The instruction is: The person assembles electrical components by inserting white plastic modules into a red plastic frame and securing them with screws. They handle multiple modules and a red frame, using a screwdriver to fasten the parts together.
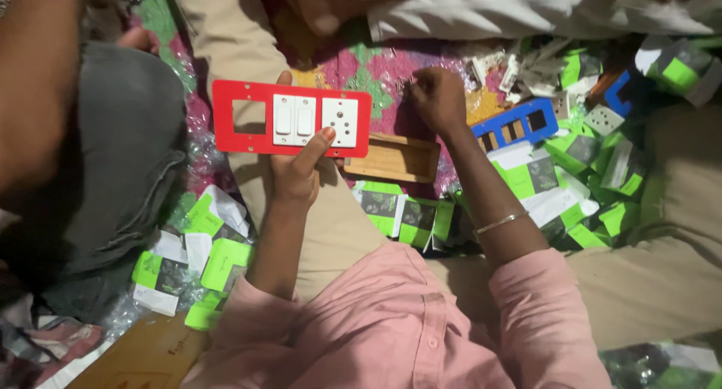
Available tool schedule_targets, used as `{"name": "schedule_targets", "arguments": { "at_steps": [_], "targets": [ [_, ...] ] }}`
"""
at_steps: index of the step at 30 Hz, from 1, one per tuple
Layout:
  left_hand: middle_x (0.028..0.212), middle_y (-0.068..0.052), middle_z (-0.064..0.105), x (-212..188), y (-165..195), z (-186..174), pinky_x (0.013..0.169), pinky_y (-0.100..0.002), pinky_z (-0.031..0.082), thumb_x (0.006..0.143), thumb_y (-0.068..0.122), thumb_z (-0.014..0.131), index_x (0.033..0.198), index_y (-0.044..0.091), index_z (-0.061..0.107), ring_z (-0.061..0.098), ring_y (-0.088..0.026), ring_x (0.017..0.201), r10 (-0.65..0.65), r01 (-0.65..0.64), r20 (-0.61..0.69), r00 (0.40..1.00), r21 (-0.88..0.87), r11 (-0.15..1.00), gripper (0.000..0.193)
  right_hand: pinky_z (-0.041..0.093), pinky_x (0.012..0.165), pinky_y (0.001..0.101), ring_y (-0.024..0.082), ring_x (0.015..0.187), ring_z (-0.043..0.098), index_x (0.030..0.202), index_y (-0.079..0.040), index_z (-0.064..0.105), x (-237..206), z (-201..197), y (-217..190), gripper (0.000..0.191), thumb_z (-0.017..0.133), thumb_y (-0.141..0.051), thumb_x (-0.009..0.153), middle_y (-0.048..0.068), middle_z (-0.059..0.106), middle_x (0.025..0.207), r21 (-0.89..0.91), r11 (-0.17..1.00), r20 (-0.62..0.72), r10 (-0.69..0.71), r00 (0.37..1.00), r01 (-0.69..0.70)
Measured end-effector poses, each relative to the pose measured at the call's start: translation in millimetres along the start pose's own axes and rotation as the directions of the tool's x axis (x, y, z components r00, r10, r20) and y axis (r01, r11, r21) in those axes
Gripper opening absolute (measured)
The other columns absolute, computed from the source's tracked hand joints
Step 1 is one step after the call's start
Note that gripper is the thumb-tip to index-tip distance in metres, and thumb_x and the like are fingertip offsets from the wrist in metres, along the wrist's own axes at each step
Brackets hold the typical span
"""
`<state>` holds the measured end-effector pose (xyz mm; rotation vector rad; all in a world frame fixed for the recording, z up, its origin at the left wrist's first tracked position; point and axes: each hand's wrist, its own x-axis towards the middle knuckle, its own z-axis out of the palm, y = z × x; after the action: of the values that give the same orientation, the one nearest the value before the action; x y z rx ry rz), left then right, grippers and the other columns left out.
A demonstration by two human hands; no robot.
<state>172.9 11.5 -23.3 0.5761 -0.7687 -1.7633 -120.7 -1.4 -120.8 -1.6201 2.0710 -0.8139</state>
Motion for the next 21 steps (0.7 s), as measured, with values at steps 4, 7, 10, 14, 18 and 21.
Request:
{"name": "schedule_targets", "arguments": {
  "at_steps": [4, 7, 10, 14, 18, 21],
  "targets": [
    [0.13, -0.015, 0.059, -13, -8, 19, 0.099, -0.032, 0.057, 0.095, -0.012, 0.062, 0.17, 0.001, 0.017, 0.065, -0.02, 0.113, -0.059, 0.061, -0.04, 0.997, 0.043, 0.997, 0.089, 0.057, 0.077, 0.0284, 0.015, 0.086, 0.069, 0.114, 0.005, 0.075, -23, -29, -25, 0.021, 0.075, -0.004, 0.095, 0.011, 0.075, 0.098, 0.523, 0.839, 0.042, 0.147, 0.988, -0.147],
    [0.138, -0.01, 0.056, -25, -15, 36, 0.103, -0.03, 0.055, 0.093, -0.01, 0.063, 0.166, 0.001, 0.017, 0.062, -0.017, 0.12, -0.129, 0.13, -0.037, 0.991, 0.021, 0.991, 0.087, 0.062, 0.08, 0.0267, 0.014, 0.088, 0.073, 0.114, 0.005, 0.072, -60, -70, -62, 0.019, 0.072, 0.0, 0.096, 0.008, 0.075, 0.098, 0.745, 0.628, 0.103, 0.227, 0.968, -0.226],
    [0.137, -0.012, 0.058, -34, -23, 51, 0.111, -0.031, 0.054, 0.097, -0.008, 0.064, 0.169, 0.002, 0.017, 0.062, -0.017, 0.124, -0.066, 0.058, 0.073, 0.995, 0.114, 0.992, 0.086, 0.058, 0.072, 0.0256, 0.014, 0.083, 0.071, 0.113, 0.004, 0.072, -97, -116, -98, 0.016, 0.074, -0.001, 0.098, 0.01, 0.074, 0.096, 0.775, 0.605, 0.048, 0.23, 0.972, -0.182],
    [0.137, -0.011, 0.057, -38, -38, 59, 0.107, -0.031, 0.054, 0.098, -0.004, 0.066, 0.168, 0.001, 0.017, 0.061, -0.016, 0.123, -0.107, 0.086, 0.144, 0.984, 0.149, 0.985, 0.086, 0.054, 0.075, 0.0246, 0.011, 0.089, 0.066, 0.11, 0.002, 0.073, -119, -138, -126, 0.013, 0.077, 0.002, 0.098, 0.009, 0.072, 0.108, 0.679, 0.734, -0.018, 0.04, 0.999, -0.017],
    [0.137, -0.012, 0.06, -42, -46, 53, 0.108, -0.031, 0.055, 0.099, -0.003, 0.067, 0.165, 0.0, 0.018, 0.063, -0.017, 0.124, -0.116, 0.064, 0.198, 0.973, 0.25, 0.966, 0.082, 0.05, 0.082, 0.0275, 0.014, 0.095, 0.063, 0.109, -0.001, 0.076, -129, -132, -129, 0.016, 0.081, 0.003, 0.094, 0.008, 0.068, 0.107, 0.439, 0.89, -0.017, -0.127, 0.992, 0.122],
    [0.133, -0.012, 0.061, -42, -47, 51, 0.1, -0.031, 0.057, 0.098, -0.002, 0.068, 0.164, 0.0, 0.021, 0.065, -0.017, 0.117, -0.152, 0.095, 0.181, 0.972, 0.289, 0.952, 0.082, 0.053, 0.088, 0.0278, 0.014, 0.103, 0.065, 0.11, -0.004, 0.076, -131, -123, -129, 0.019, 0.082, 0.001, 0.093, 0.006, 0.064, 0.111, 0.451, 0.879, -0.054, -0.145, 0.988, 0.154]
  ]
}}
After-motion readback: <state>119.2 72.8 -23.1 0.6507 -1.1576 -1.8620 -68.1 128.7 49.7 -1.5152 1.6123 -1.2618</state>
